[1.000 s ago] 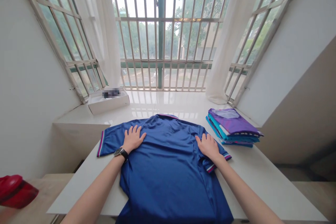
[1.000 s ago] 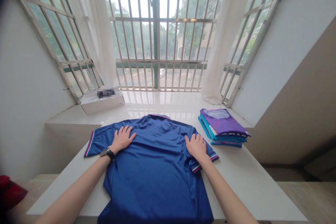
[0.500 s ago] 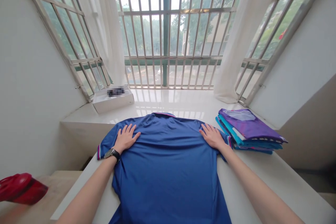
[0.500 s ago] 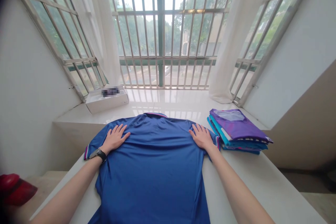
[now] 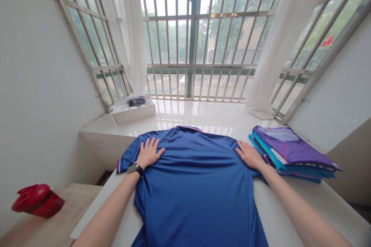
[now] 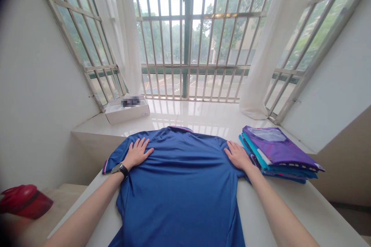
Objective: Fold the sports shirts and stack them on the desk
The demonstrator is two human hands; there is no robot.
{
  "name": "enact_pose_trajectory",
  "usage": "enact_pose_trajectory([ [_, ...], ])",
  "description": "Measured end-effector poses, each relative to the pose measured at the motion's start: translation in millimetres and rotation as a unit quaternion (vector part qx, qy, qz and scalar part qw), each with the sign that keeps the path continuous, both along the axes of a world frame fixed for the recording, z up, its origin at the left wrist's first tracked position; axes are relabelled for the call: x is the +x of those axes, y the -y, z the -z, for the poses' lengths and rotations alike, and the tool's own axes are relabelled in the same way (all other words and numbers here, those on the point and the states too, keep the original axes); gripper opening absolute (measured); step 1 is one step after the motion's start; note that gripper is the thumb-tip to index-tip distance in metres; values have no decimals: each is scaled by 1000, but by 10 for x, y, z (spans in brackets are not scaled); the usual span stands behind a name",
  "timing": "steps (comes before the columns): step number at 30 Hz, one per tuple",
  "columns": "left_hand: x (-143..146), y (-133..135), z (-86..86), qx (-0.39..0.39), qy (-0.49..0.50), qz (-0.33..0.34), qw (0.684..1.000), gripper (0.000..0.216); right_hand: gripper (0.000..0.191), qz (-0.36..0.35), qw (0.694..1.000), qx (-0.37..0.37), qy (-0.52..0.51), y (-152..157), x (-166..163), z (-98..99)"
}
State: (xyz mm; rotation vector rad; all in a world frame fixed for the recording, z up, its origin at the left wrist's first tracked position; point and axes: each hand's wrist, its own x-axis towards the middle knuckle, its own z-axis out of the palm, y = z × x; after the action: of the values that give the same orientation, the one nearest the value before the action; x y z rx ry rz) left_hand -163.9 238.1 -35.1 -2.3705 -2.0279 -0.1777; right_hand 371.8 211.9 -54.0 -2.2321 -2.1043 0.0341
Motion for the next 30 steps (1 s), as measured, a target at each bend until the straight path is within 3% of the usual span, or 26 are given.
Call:
enact_pose_trajectory([
  [5, 138, 85, 20, 9, 3, 11, 1000, 78, 61, 9, 999, 44, 18, 55, -314, -69],
  [9, 302, 144, 29, 16, 12, 16, 1000, 79, 61, -104, 990, 92, -9, 141, -924, -156],
  [11, 376, 181, 24, 23, 21, 18, 999, 79, 68, -124, 990, 68, -19, 187, -1200, -169],
  [14, 456, 256, 4, 32, 32, 26, 999, 76, 77, -92, 995, 13, -25, 258, -1394, -158],
  [19, 537, 428, -38, 6, 28, 57, 998, 68, 80, -67, 998, -10, -10, 483, -1238, -138],
  [25, 586, 768, -59, -18, 23, 70, 997, 79, 84, -51, 999, -5, 6, 1001, -932, -103],
  [30, 606, 1001, -328, -81, -6, 79, 994, 88, 89, -53, 998, -30, -23, 1283, -804, -209],
])
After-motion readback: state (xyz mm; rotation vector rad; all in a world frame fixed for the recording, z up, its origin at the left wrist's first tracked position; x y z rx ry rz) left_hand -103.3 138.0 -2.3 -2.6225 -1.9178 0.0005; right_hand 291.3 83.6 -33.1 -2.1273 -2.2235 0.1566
